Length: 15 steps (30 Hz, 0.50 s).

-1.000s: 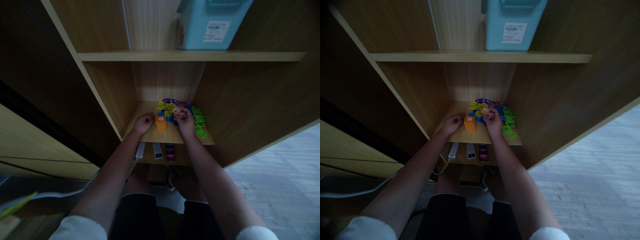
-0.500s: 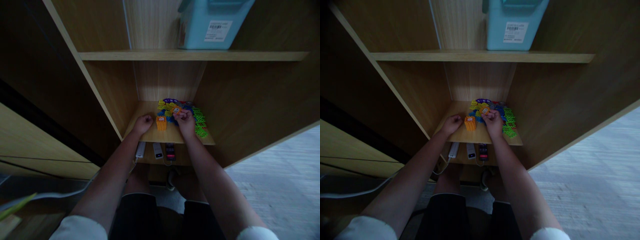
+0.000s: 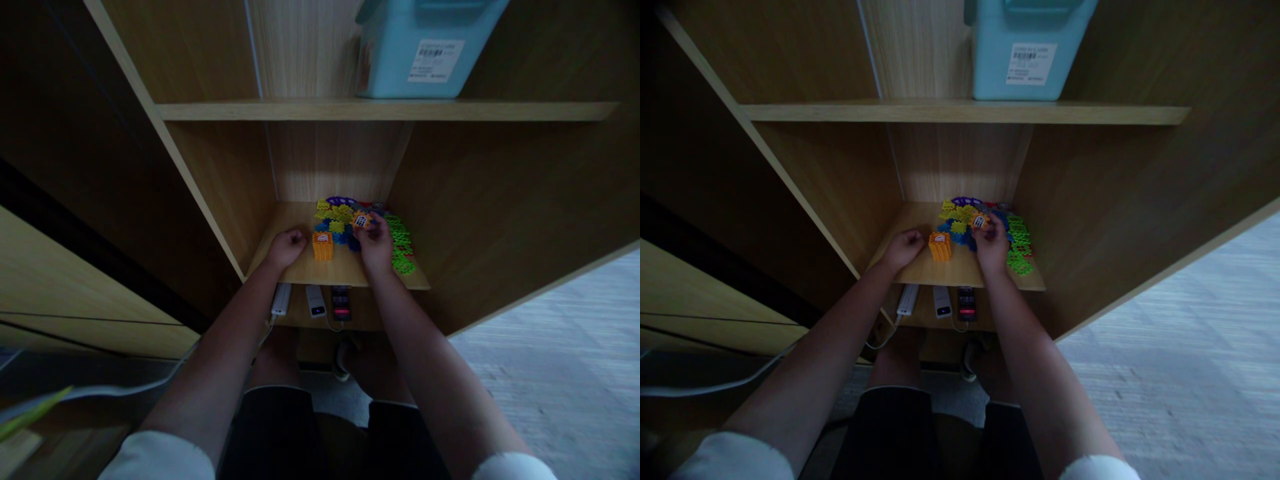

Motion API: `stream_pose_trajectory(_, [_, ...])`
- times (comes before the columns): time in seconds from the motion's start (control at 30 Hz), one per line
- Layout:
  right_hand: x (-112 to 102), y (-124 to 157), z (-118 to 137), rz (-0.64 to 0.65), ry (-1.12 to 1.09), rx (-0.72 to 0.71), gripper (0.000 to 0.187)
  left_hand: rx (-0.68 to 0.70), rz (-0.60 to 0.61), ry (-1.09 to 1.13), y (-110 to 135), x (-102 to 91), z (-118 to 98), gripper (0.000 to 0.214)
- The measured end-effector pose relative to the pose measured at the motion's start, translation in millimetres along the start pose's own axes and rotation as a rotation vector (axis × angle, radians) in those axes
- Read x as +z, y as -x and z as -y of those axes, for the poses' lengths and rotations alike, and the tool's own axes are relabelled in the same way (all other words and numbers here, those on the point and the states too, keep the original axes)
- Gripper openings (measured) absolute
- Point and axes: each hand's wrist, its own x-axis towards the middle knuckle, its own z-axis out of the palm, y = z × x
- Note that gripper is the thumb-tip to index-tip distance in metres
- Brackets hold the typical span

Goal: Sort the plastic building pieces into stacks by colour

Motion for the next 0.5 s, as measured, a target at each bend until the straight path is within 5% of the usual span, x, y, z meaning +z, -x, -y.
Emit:
stream_pose_trajectory(0.13, [0.0, -2.2, -5.1, 0.021, 0.036, 0.04, 0.036, -0.005, -0.002, -0.006, -0.2, -0.7, -0.5, 0.016])
stream_pose_trajectory(0.3, [5.4, -0.3, -1.9, 0.058, -0.064, 0.183, 0.046, 0.004, 0.003, -0.008, -0.4, -1.1, -0.8, 0.016])
stream_pose_trajectory(0.5, [-0.1, 0.6, 2.4, 0.051, 0.107, 0.064, 0.051, 0.002, 0.002, -0.009, -0.9, -0.3, -1.4, 0.017])
